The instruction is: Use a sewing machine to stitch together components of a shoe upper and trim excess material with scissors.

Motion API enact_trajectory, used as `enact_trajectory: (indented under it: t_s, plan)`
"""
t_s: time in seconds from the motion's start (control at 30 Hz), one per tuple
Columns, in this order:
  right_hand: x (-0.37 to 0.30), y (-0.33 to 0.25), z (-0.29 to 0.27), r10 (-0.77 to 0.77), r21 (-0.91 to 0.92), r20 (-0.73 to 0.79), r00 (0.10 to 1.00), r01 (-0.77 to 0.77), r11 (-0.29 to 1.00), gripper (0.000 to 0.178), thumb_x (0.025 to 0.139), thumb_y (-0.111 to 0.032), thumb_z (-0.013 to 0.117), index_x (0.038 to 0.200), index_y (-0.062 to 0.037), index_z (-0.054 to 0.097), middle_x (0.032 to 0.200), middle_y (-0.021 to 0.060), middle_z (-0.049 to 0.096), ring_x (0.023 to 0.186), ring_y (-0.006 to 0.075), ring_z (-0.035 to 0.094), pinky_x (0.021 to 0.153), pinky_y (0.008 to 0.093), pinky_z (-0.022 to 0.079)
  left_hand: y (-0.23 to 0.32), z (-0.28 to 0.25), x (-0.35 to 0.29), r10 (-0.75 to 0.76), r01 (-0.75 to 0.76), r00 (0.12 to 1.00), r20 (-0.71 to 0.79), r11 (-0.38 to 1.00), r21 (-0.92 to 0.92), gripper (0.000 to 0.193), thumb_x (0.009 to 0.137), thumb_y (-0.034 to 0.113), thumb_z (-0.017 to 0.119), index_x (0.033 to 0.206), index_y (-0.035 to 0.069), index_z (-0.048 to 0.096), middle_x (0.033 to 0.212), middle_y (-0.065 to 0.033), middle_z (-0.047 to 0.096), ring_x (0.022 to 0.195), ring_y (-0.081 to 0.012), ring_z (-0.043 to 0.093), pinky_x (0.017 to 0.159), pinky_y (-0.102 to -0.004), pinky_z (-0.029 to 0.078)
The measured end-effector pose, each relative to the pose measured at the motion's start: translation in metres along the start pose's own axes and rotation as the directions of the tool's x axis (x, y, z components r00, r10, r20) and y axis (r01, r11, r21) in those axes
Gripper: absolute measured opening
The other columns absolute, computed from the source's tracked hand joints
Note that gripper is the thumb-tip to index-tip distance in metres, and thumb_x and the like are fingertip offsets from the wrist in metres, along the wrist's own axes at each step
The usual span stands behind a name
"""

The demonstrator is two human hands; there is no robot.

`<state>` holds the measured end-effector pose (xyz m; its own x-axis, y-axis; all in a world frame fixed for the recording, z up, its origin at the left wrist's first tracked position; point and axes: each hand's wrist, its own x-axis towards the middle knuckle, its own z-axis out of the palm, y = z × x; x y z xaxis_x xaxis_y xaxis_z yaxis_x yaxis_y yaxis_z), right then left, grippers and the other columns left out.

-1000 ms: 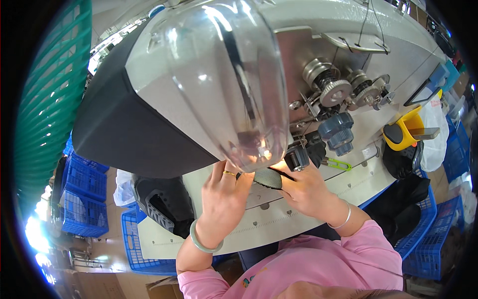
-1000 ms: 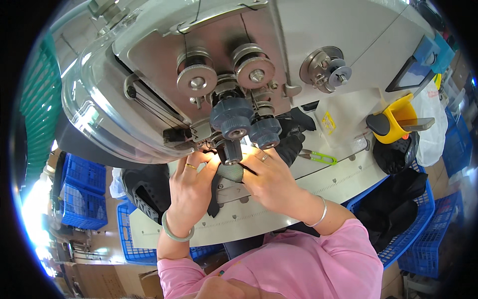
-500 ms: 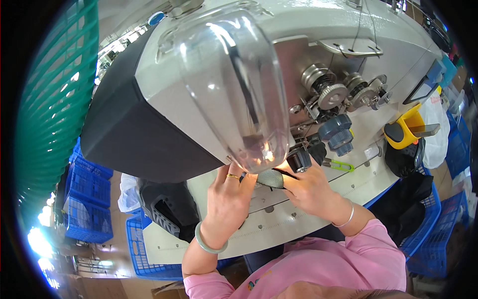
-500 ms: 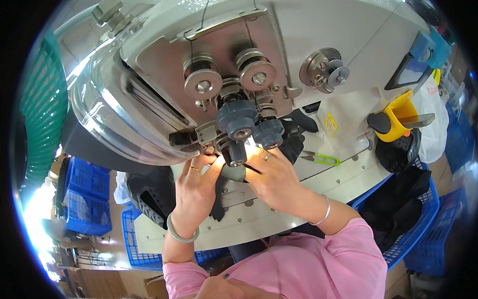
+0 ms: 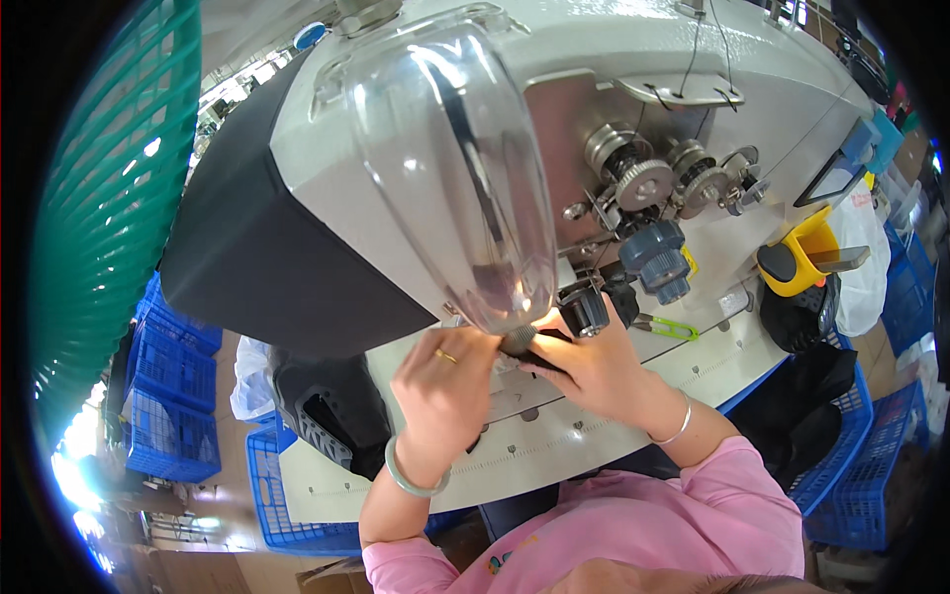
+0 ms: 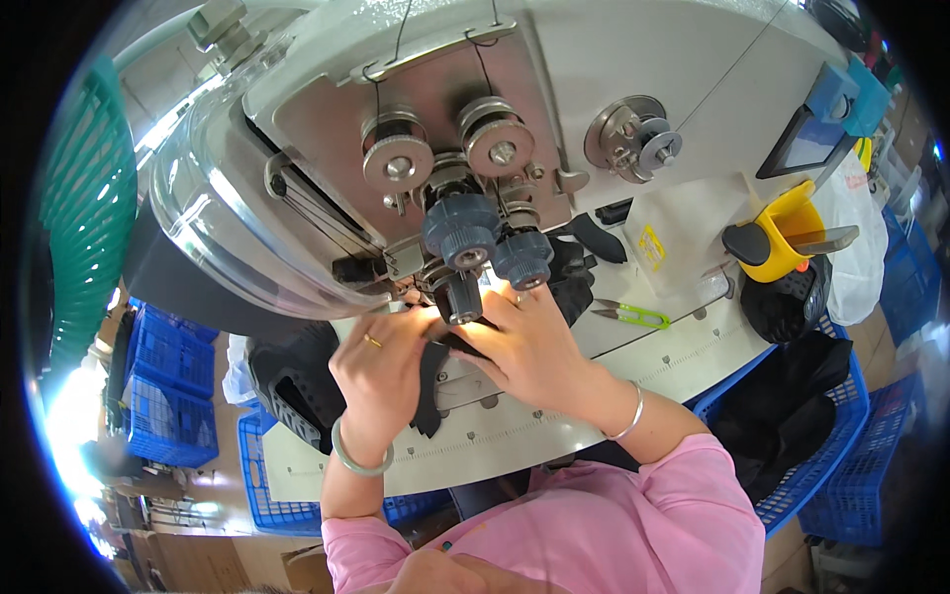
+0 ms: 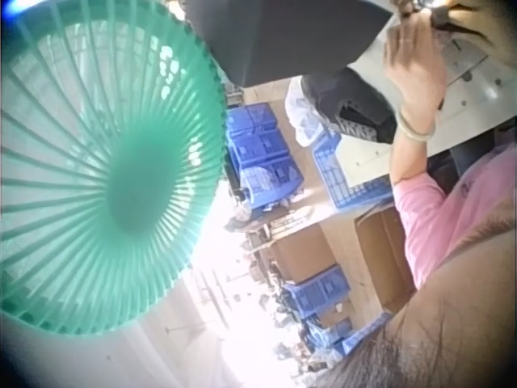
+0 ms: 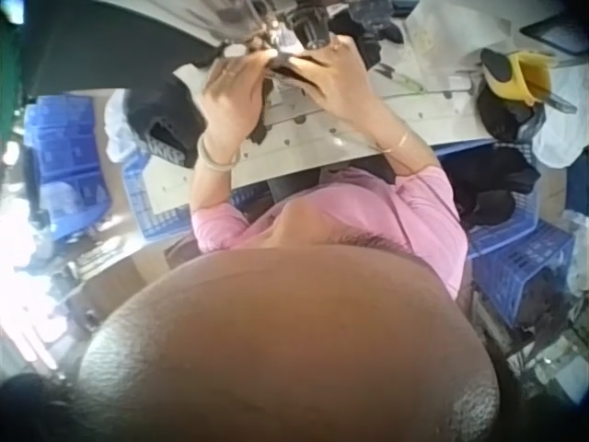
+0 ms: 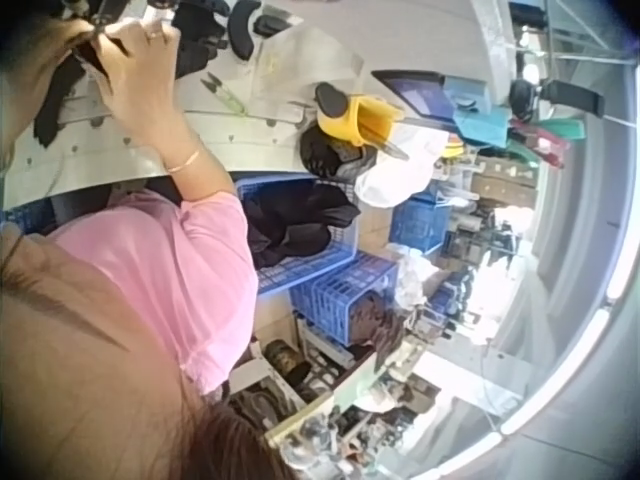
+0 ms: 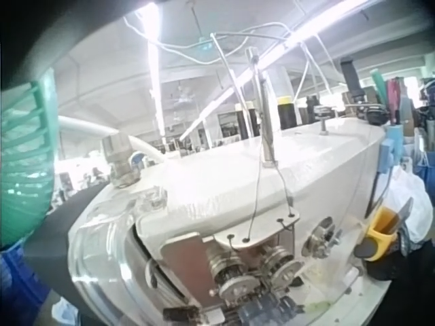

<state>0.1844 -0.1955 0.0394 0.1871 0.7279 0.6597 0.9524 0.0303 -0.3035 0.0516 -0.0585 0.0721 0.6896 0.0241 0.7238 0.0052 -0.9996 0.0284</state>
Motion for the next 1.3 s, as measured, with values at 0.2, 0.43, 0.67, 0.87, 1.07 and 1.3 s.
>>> enact_trajectory:
  t_s: [0.2,0.43,0.67,0.87,1.07,1.3]
  plan:
    - [0.007,0.012,0.002,-0.070,0.214,-0.036,0.997,0.076,0.974,0.031,0.076,-0.020,0.073,0.103,-0.0069,0.070,0.098,0.0053,0.063,0.091,0.0249,0.058,0.084,0.0372,0.042,0.001,0.018,0.003,-0.183,0.166,0.970,-0.159,0.980,-0.113,0.016,0.068,-0.001,0.070,0.083,0.004,0.067,0.080,-0.0042,0.061,0.076,-0.0248,0.058,0.063,-0.0339,0.047]
    - [0.001,0.014,-0.006,-0.110,0.146,0.076,0.991,0.098,0.984,0.026,0.071,-0.015,0.074,0.096,-0.0112,0.068,0.104,0.0043,0.062,0.098,0.0245,0.056,0.086,0.0406,0.037,-0.004,0.001,0.003,0.128,-0.128,0.992,-0.005,0.989,0.068,0.022,0.064,0.000,0.069,0.086,0.004,0.068,0.085,-0.0046,0.064,0.083,-0.0235,0.061,0.070,-0.0358,0.050]
    - [-0.005,0.012,-0.007,-0.089,0.040,0.099,0.991,0.085,0.996,0.041,0.062,-0.007,0.071,0.103,-0.0124,0.066,0.121,0.0061,0.059,0.111,0.0268,0.054,0.088,0.0430,0.038,-0.003,0.003,-0.006,0.114,-0.113,0.993,-0.019,0.993,0.033,0.031,0.058,0.003,0.065,0.089,0.004,0.069,0.088,-0.0048,0.064,0.085,-0.0232,0.060,0.076,-0.0405,0.053]
    - [-0.004,0.016,-0.005,-0.140,0.004,0.017,0.990,0.140,0.990,0.033,0.061,-0.006,0.069,0.093,-0.0121,0.065,0.098,0.0042,0.055,0.096,0.0254,0.054,0.087,0.0422,0.040,0.001,0.006,-0.006,0.106,-0.105,0.994,-0.024,0.993,0.050,0.032,0.060,0.003,0.065,0.092,0.003,0.069,0.090,-0.0065,0.064,0.087,-0.0248,0.060,0.077,-0.0419,0.053]
    - [-0.007,0.016,0.004,-0.142,0.011,-0.011,0.990,0.142,0.990,0.032,0.061,-0.006,0.071,0.092,-0.0123,0.065,0.098,0.0038,0.055,0.097,0.0259,0.052,0.083,0.0409,0.039,0.007,0.008,-0.005,0.059,-0.057,0.998,-0.032,0.996,0.066,0.030,0.062,0.003,0.064,0.092,0.003,0.068,0.090,-0.0058,0.063,0.085,-0.0244,0.060,0.076,-0.0394,0.053]
    - [0.000,0.006,-0.003,-0.106,0.029,-0.038,0.994,0.107,0.994,0.032,0.069,-0.013,0.073,0.099,-0.0120,0.064,0.098,0.0036,0.057,0.096,0.0264,0.053,0.083,0.0391,0.039,-0.007,0.006,0.001,-0.334,0.325,0.942,0.020,0.899,-0.292,0.024,0.063,0.000,0.068,0.087,0.003,0.070,0.080,-0.0065,0.065,0.070,-0.0244,0.060,0.064,-0.0327,0.050]
